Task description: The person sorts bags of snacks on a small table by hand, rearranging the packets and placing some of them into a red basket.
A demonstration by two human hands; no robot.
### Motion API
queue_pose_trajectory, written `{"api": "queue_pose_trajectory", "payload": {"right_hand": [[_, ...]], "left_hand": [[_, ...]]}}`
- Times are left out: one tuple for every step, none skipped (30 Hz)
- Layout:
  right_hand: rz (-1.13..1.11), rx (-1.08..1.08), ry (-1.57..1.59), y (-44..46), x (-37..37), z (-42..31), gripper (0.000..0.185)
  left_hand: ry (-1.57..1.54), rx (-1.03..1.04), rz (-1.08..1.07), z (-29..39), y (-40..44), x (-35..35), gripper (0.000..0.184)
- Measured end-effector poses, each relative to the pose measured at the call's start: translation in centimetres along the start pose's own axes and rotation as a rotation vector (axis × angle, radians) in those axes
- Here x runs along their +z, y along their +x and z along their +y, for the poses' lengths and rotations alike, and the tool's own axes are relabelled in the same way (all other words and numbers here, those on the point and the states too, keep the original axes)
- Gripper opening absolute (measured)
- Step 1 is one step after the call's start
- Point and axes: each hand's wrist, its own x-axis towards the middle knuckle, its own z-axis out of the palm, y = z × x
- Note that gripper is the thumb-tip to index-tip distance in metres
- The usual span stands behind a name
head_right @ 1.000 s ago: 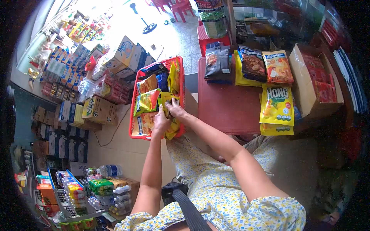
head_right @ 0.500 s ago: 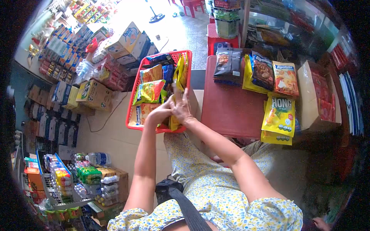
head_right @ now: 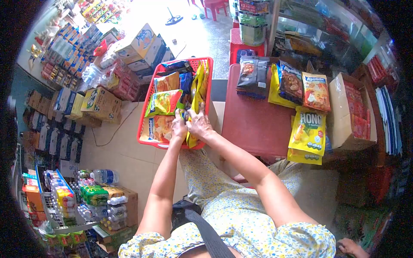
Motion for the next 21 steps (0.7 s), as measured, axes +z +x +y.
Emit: {"api": "queue_pose_trajectory", "payload": {"right_hand": [[0.067,-0.024,0.012,0.0,-0.3,-0.3,0.046],[0.001,0.007,0.018,-0.1,-0.8,-0.5,0.052],[0.001,0.003,0.005,-0.1,-1.0,-0.7,0.053],[-0.003,0.003,-0.008,-0.2,-1.1,-1.0,0.055],[-0.001,0.011,-0.04,-0.2,-1.2,-1.3,0.057],[0.008,0.025,-0.076,-0.2,-1.2,-1.6,0.058],[0.017,0.04,-0.108,-0.1,-1.1,-2.0,0.06],[-0.018,0.068,-0.075,0.2,-1.0,-2.3,0.061],[0.007,0.064,-0.114,0.5,-0.4,-2.3,0.061],[0.034,0.062,-0.152,1.0,0.5,-2.1,0.061],[0.001,0.076,-0.174,1.8,1.2,-1.7,0.061],[-0.061,0.119,-0.161,2.6,1.5,-1.2,0.062],[-0.122,0.159,-0.146,3.2,1.5,-0.8,0.064],[-0.152,0.243,-0.143,3.7,1.5,-0.6,0.066],[-0.144,0.245,-0.134,3.9,1.8,-0.4,0.066],[-0.115,0.241,-0.219,3.7,2.3,-0.3,0.068],[-0.089,0.238,-0.307,3.6,2.7,-0.1,0.069],[-0.118,0.236,-0.292,3.4,2.4,0.1,0.068],[-0.131,0.213,-0.283,3.2,2.1,0.4,0.067],[-0.143,0.191,-0.274,2.8,1.9,0.7,0.067],[-0.146,0.162,-0.29,2.4,1.9,1.0,0.064]], "left_hand": [[-0.122,0.078,0.081,-0.1,-0.4,0.0,0.06],[-0.123,0.087,0.082,-0.2,-0.7,0.0,0.06],[-0.221,0.11,0.11,0.1,-1.4,-0.4,0.056],[-0.321,0.128,0.134,0.3,-2.1,-0.7,0.053],[-0.345,0.208,0.209,0.5,-2.8,-0.9,0.054],[-0.33,0.219,0.249,0.8,-3.4,-1.1,0.055],[-0.312,0.23,0.289,1.2,-3.8,-1.3,0.055],[-0.288,0.217,0.279,1.6,-4.2,-1.5,0.056],[-0.282,0.217,0.271,1.4,-4.1,-1.3,0.056],[-0.244,0.279,0.339,1.1,-3.9,-1.1,0.056],[-0.206,0.341,0.405,0.9,-3.8,-0.8,0.057],[-0.296,0.207,0.27,1.5,-3.8,-1.7,0.06],[-0.335,0.177,0.251,1.4,-3.3,-1.7,0.06],[-0.373,0.15,0.237,1.4,-2.6,-1.6,0.061],[-0.38,0.085,0.205,1.4,-1.9,-1.3,0.06],[-0.375,0.093,0.199,1.2,-1.4,-1.2,0.06],[-0.38,0.133,0.16,1.0,-1.1,-1.0,0.06],[-0.387,0.171,0.12,0.9,-1.0,-0.8,0.06],[-0.387,0.176,0.112,0.8,-0.9,-0.7,0.06],[-0.268,0.187,0.106,0.6,-1.0,-0.6,0.059],[-0.15,0.196,0.096,0.6,-1.3,-0.4,0.058]]}}
